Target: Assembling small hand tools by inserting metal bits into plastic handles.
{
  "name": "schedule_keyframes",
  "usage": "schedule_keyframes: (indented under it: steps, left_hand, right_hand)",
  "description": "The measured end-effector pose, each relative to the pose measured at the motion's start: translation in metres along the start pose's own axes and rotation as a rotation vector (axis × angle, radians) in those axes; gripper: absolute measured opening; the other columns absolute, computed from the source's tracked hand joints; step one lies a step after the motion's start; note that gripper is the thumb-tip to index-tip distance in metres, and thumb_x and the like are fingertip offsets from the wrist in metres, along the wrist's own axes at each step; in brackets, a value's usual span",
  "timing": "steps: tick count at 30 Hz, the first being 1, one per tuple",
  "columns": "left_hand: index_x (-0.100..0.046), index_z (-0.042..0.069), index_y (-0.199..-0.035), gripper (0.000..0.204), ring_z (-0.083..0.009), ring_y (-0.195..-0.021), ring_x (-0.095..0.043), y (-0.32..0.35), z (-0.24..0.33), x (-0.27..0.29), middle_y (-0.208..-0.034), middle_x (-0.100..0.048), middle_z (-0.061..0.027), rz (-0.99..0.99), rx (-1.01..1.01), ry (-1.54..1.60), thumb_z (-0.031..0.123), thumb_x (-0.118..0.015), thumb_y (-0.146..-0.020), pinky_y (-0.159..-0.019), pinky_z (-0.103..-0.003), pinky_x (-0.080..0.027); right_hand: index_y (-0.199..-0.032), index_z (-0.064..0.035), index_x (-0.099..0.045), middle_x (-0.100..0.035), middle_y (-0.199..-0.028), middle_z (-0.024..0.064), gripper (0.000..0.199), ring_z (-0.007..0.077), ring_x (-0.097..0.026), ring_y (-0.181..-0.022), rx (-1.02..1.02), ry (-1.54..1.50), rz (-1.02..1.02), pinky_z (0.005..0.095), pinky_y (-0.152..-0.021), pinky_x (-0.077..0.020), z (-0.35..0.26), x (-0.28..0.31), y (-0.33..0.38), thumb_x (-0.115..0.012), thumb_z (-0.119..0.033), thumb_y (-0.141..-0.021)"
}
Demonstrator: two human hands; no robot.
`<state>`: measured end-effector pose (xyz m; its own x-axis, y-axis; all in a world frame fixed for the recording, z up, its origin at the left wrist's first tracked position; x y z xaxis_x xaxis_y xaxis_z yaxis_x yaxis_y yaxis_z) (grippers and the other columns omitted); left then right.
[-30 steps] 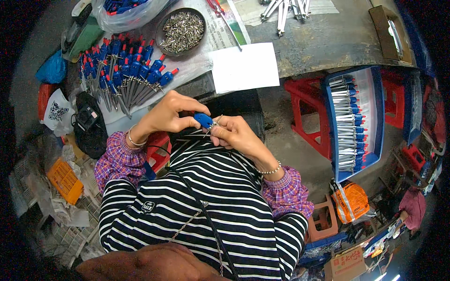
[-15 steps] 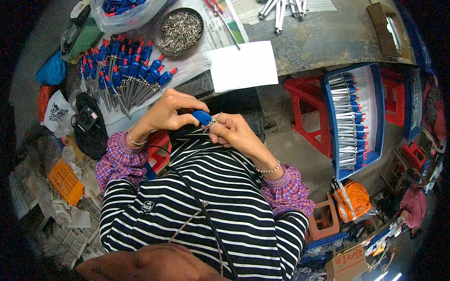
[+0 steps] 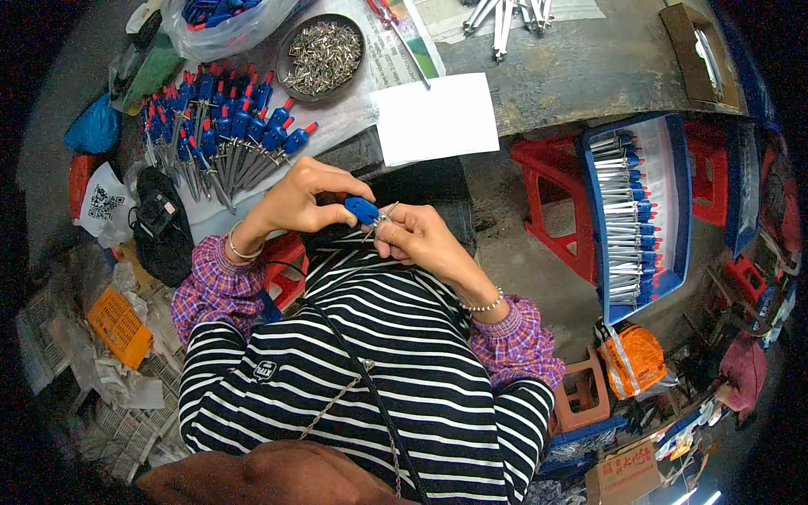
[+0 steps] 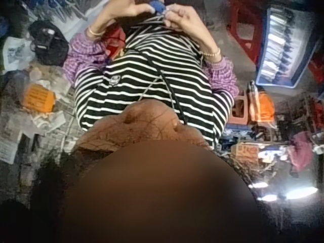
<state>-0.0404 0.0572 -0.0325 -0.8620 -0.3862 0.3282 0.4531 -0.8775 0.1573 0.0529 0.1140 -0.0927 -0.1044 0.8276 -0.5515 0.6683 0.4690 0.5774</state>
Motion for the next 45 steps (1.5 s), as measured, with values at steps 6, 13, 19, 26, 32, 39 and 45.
schedule_keyframes:
  steps: [6,13,19,26,32,39,45]
  left_hand:
    - [-0.067,0.001,-0.093,0.031,-0.0181,-0.061,-0.062,-0.002,0.006,0.001,-0.074,-0.066,-0.0104,-0.043,0.009,0.02,0.003,-0.074,-0.062,-0.054,-0.027,-0.047]
    - [-0.068,0.001,-0.093,0.032,-0.0191,-0.061,-0.063,-0.003,0.008,0.0,-0.075,-0.066,-0.0103,-0.02,-0.038,0.011,0.004,-0.074,-0.063,-0.054,-0.027,-0.047]
    - [-0.068,0.001,-0.094,0.032,-0.0194,-0.061,-0.063,-0.005,0.01,-0.001,-0.075,-0.066,-0.0107,-0.035,-0.032,-0.015,0.005,-0.074,-0.063,-0.053,-0.027,-0.046]
    - [-0.067,0.001,-0.093,0.032,-0.0191,-0.06,-0.061,-0.006,0.012,-0.003,-0.075,-0.066,-0.0104,-0.056,-0.032,-0.017,0.006,-0.075,-0.063,-0.052,-0.028,-0.045]
    - [-0.068,0.001,-0.094,0.031,-0.0195,-0.061,-0.062,-0.008,0.013,-0.003,-0.075,-0.066,-0.0098,-0.047,0.003,-0.028,0.006,-0.075,-0.064,-0.053,-0.027,-0.046]
    - [-0.068,0.001,-0.094,0.029,-0.0216,-0.067,-0.065,-0.012,0.016,-0.004,-0.077,-0.067,-0.0108,-0.017,-0.017,-0.064,0.008,-0.074,-0.066,-0.057,-0.029,-0.049]
    - [-0.068,0.0,-0.093,0.028,-0.0223,-0.07,-0.067,-0.011,0.014,-0.005,-0.08,-0.068,-0.0126,-0.007,0.01,-0.058,0.009,-0.074,-0.067,-0.061,-0.029,-0.051]
  right_hand:
    - [-0.099,0.0011,-0.06,-0.053,-0.065,-0.001,0.017,0.0005,-0.036,-0.048,0.021,-0.036,-0.018,0.0157,-0.042,-0.0251,-0.002,-0.004,0.001,-0.05,-0.011,-0.093]
    - [-0.097,-0.0009,-0.059,-0.055,-0.068,-0.0023,0.016,0.001,-0.039,-0.051,0.036,-0.005,-0.011,0.0155,-0.044,-0.0292,-0.002,-0.002,0.004,-0.052,-0.014,-0.092]
    - [-0.1,0.0009,-0.06,-0.053,-0.067,-0.002,0.017,0.0002,-0.036,-0.049,0.039,0.018,0.025,0.0152,-0.043,-0.0259,-0.005,-0.002,0.007,-0.05,-0.011,-0.093]
    - [-0.097,-0.0005,-0.06,-0.056,-0.067,-0.0023,0.015,0.0007,-0.041,-0.052,0.046,-0.015,-0.006,0.0149,-0.044,-0.0296,-0.003,-0.001,0.007,-0.052,-0.012,-0.091]
    - [-0.101,0.0018,-0.058,-0.054,-0.068,-0.0009,0.016,0.0003,-0.035,-0.049,0.068,-0.042,0.001,0.0153,-0.043,-0.0256,-0.005,0.001,0.008,-0.049,-0.009,-0.093]
    - [-0.101,0.0013,-0.058,-0.055,-0.068,-0.0006,0.015,0.0003,-0.035,-0.048,0.092,-0.048,0.009,0.0152,-0.042,-0.0246,-0.005,0.006,0.007,-0.048,-0.008,-0.093]
    - [-0.101,0.0006,-0.058,-0.055,-0.068,-0.0009,0.015,0.0002,-0.035,-0.048,0.097,-0.024,0.008,0.0152,-0.042,-0.0245,-0.006,0.006,0.009,-0.049,-0.009,-0.093]
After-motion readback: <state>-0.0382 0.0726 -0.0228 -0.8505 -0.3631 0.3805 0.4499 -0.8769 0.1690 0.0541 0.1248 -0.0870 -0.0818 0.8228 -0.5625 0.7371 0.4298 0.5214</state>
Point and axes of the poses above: each hand's wrist, its own y-axis away from the middle knuckle, its own x-axis out of the back of the hand, z = x × y, the point moved 10 cm from there along -y, towards the middle knuckle
